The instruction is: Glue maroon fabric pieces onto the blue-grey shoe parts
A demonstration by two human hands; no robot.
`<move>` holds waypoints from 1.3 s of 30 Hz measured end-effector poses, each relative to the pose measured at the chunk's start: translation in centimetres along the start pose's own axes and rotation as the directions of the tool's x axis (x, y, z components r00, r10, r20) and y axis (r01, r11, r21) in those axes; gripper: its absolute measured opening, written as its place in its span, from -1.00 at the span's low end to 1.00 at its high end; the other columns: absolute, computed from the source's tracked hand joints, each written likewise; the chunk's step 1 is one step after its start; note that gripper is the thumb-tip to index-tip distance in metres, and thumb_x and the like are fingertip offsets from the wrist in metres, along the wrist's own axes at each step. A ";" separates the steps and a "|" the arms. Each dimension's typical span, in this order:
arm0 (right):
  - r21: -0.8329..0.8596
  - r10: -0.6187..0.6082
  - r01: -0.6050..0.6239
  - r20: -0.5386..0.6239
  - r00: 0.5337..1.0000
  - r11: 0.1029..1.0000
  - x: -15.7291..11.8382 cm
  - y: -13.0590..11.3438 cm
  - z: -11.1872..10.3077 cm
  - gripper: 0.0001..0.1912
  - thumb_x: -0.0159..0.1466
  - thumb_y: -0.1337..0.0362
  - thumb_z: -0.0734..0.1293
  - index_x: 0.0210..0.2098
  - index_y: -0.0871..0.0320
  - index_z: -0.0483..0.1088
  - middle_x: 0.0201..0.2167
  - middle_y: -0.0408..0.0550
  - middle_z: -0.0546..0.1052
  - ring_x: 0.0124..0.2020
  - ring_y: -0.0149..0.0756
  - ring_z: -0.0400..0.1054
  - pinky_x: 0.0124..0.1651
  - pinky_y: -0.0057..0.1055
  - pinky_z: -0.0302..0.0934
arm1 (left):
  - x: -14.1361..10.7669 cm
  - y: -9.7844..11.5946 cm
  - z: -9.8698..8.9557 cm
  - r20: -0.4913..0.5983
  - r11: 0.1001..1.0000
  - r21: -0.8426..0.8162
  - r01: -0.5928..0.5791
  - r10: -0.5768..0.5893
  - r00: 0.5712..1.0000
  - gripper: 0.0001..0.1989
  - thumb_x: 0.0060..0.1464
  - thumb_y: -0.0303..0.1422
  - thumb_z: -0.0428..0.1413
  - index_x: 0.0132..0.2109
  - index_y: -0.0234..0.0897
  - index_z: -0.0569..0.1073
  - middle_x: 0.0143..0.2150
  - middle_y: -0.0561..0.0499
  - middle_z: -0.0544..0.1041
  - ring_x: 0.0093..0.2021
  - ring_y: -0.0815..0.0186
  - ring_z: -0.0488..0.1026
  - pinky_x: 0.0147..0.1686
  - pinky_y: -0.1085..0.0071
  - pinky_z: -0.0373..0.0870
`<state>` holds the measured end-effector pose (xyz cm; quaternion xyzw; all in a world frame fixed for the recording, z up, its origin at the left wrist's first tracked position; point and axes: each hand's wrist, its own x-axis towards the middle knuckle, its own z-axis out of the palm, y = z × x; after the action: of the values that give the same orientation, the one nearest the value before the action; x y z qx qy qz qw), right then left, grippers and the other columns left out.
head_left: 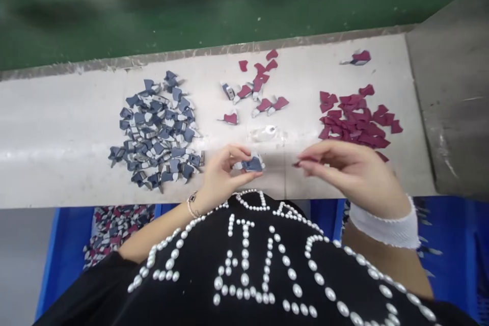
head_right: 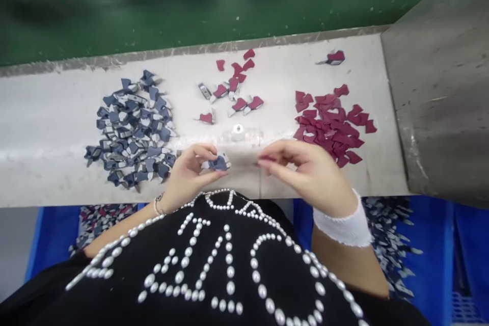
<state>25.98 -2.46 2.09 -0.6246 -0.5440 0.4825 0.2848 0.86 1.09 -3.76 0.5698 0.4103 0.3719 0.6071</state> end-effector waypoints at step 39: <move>-0.039 0.094 -0.088 0.206 0.974 0.995 2.3 -2.1 3.6 -0.77 0.31 0.09 0.36 -0.37 0.10 0.40 -0.45 -0.17 0.48 -0.42 -0.33 0.34 -0.36 -0.38 0.21 | 0.4 -0.6 0.6 0.014 0.911 0.189 -0.366 0.370 0.929 -0.72 -0.09 -0.44 0.40 -0.22 -0.29 0.50 -0.24 -0.01 0.57 -0.21 0.36 0.56 -0.17 0.40 0.56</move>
<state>21.71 -0.41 1.93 -0.5993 -0.5487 0.5493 0.1949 1.61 1.21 -4.42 0.6875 0.3359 0.4452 0.4652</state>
